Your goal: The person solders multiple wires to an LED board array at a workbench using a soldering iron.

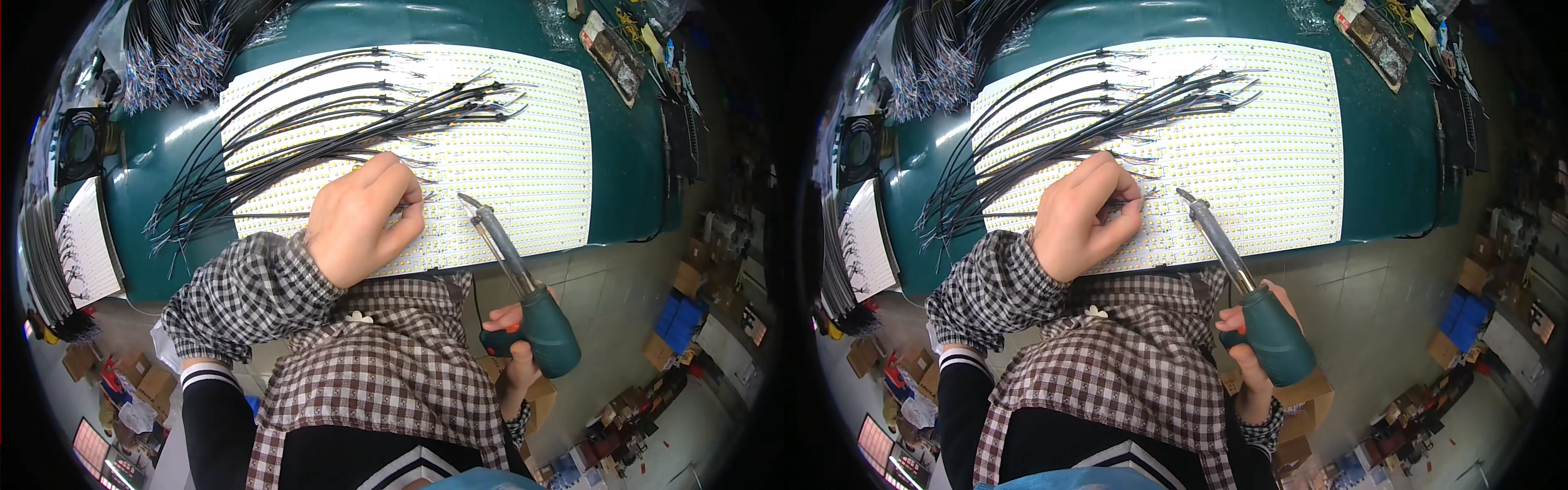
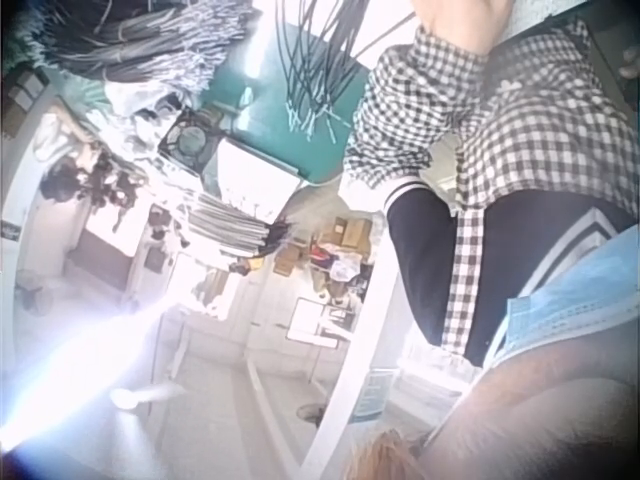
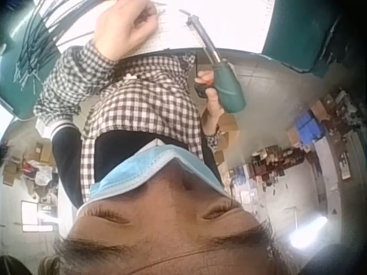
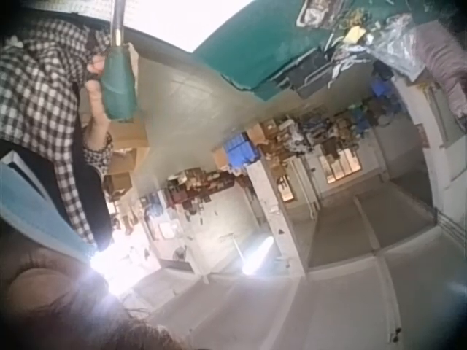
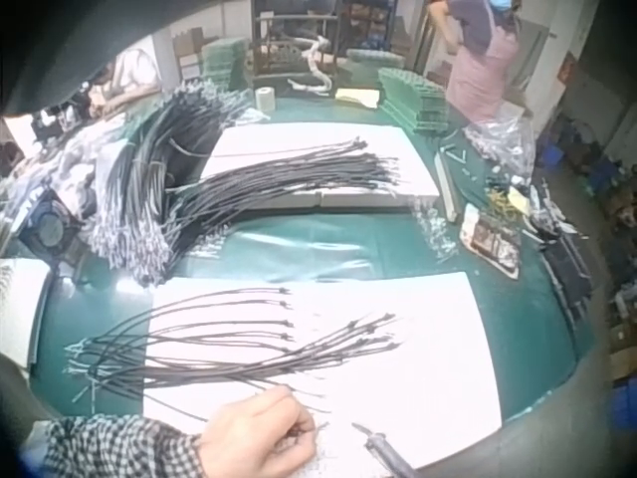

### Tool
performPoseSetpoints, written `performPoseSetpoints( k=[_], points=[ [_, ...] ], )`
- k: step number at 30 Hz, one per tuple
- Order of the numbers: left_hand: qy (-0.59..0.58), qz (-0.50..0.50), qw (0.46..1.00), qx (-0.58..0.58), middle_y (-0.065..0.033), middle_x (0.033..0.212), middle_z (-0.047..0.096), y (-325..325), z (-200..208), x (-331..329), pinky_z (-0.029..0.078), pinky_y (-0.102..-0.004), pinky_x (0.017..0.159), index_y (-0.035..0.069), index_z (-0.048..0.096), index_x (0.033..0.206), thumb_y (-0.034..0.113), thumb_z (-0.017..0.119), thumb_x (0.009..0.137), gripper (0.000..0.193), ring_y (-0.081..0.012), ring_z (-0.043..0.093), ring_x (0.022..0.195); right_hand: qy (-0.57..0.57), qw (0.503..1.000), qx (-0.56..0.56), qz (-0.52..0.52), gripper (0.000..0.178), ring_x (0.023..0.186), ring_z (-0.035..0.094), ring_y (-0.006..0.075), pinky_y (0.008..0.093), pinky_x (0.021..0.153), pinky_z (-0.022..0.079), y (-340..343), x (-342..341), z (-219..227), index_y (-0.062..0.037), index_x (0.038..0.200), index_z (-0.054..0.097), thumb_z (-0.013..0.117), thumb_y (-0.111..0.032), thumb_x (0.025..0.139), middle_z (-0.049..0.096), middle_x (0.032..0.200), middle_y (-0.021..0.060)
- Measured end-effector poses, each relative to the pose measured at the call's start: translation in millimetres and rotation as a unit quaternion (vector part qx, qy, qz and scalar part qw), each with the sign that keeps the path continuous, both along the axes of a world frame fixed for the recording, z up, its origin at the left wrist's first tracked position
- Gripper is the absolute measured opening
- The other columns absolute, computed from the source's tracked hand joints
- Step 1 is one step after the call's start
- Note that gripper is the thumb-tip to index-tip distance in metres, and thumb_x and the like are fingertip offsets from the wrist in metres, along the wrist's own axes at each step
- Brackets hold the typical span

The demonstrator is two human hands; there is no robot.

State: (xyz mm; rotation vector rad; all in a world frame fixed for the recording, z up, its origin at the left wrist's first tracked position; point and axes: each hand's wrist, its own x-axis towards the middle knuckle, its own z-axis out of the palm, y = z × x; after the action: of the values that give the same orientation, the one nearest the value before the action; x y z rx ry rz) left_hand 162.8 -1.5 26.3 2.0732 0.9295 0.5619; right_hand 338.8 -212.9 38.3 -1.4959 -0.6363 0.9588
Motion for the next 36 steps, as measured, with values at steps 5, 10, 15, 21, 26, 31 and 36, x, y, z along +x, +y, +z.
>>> performPoseSetpoints(
  k=[5, 10, 15, 21, 26, 31, 36],
  points=[
    [-0.001, 0.003, 1.0, 0.007, -0.0079, 0.078, 0.054, -1.3, 0.2, 0.4, 0.044, -0.031, 0.054, 0.003, 0.057, 0.083, 0.003, 0.068, 0.077, 0.012, -0.0208, 0.055, 0.06, -0.048, 0.998, 0.026, 0.014, 0.083, 0.071, 0.069, 0.0194, 0.0318, 0.072, 0.059, 5.0, -2.0, -3.1, 0.0174, 0.122, 0.051, 0.082, -0.044, 0.076, 0.067, 0.081, 0.0106],
    [-0.006, -0.002, 1.0, 0.015, -0.0081, 0.077, 0.053, -1.2, -0.1, 0.5, 0.044, -0.0313, 0.053, 0.003, 0.056, 0.083, 0.003, 0.068, 0.077, 0.013, -0.0211, 0.054, 0.059, -0.045, 0.998, 0.01, 0.034, 0.081, 0.069, 0.068, 0.0177, 0.0335, 0.08, 0.056, 2.9, -1.7, -4.2, 0.0168, 0.122, 0.052, 0.081, -0.043, 0.077, 0.068, 0.075, 0.0061],
    [-0.004, -0.004, 1.0, 0.024, -0.0083, 0.078, 0.054, -1.3, -0.2, 1.1, 0.044, -0.0316, 0.054, 0.003, 0.056, 0.083, 0.002, 0.068, 0.077, 0.013, -0.0215, 0.054, 0.06, -0.052, 0.997, 0.005, 0.053, 0.079, 0.069, 0.069, 0.0174, 0.0371, 0.09, 0.052, 1.2, 0.5, -6.1, 0.0159, 0.121, 0.053, 0.081, -0.044, 0.077, 0.068, 0.076, 0.0046],
    [-0.001, -0.002, 1.0, 0.023, -0.0088, 0.078, 0.054, -1.5, -0.2, 1.2, 0.044, -0.0322, 0.055, 0.003, 0.056, 0.083, 0.002, 0.067, 0.076, 0.013, -0.0228, 0.055, 0.062, -0.028, 0.999, 0.006, 0.031, 0.077, 0.069, 0.068, 0.0175, 0.0372, 0.091, 0.051, 1.0, -2.7, -4.1, 0.0153, 0.121, 0.054, 0.081, -0.043, 0.078, 0.068, 0.078, 0.0046],
    [0.0, -0.004, 1.0, 0.02, -0.0092, 0.077, 0.054, -1.5, -0.3, 1.0, 0.045, -0.0326, 0.055, 0.003, 0.055, 0.083, 0.001, 0.067, 0.076, 0.014, -0.0232, 0.056, 0.062, -0.029, 0.999, 0.011, 0.029, 0.076, 0.07, 0.068, 0.0174, 0.0367, 0.09, 0.051, 0.7, -4.4, -5.4, 0.0148, 0.121, 0.055, 0.081, -0.042, 0.078, 0.069, 0.079, 0.005],
    [-0.003, -0.005, 1.0, 0.026, -0.0092, 0.078, 0.054, -1.1, -1.1, 1.3, 0.045, -0.0328, 0.055, 0.003, 0.055, 0.083, 0.002, 0.067, 0.076, 0.014, -0.0235, 0.056, 0.063, -0.045, 0.998, 0.014, 0.05, 0.075, 0.07, 0.068, 0.0172, 0.0363, 0.088, 0.052, 1.3, -2.2, -7.2, 0.0148, 0.121, 0.055, 0.081, -0.041, 0.079, 0.069, 0.079, 0.0049],
    [0.017, -0.006, 1.0, 0.016, -0.0092, 0.078, 0.054, -1.8, -0.1, 0.8, 0.045, -0.033, 0.055, 0.003, 0.055, 0.083, 0.001, 0.067, 0.076, 0.014, -0.0239, 0.056, 0.062, -0.036, 0.999, 0.01, 0.034, 0.075, 0.07, 0.068, 0.0173, 0.0373, 0.088, 0.053, 1.7, -5.3, -5.7, 0.0151, 0.121, 0.055, 0.081, -0.041, 0.079, 0.068, 0.078, 0.0045]
  ],
)
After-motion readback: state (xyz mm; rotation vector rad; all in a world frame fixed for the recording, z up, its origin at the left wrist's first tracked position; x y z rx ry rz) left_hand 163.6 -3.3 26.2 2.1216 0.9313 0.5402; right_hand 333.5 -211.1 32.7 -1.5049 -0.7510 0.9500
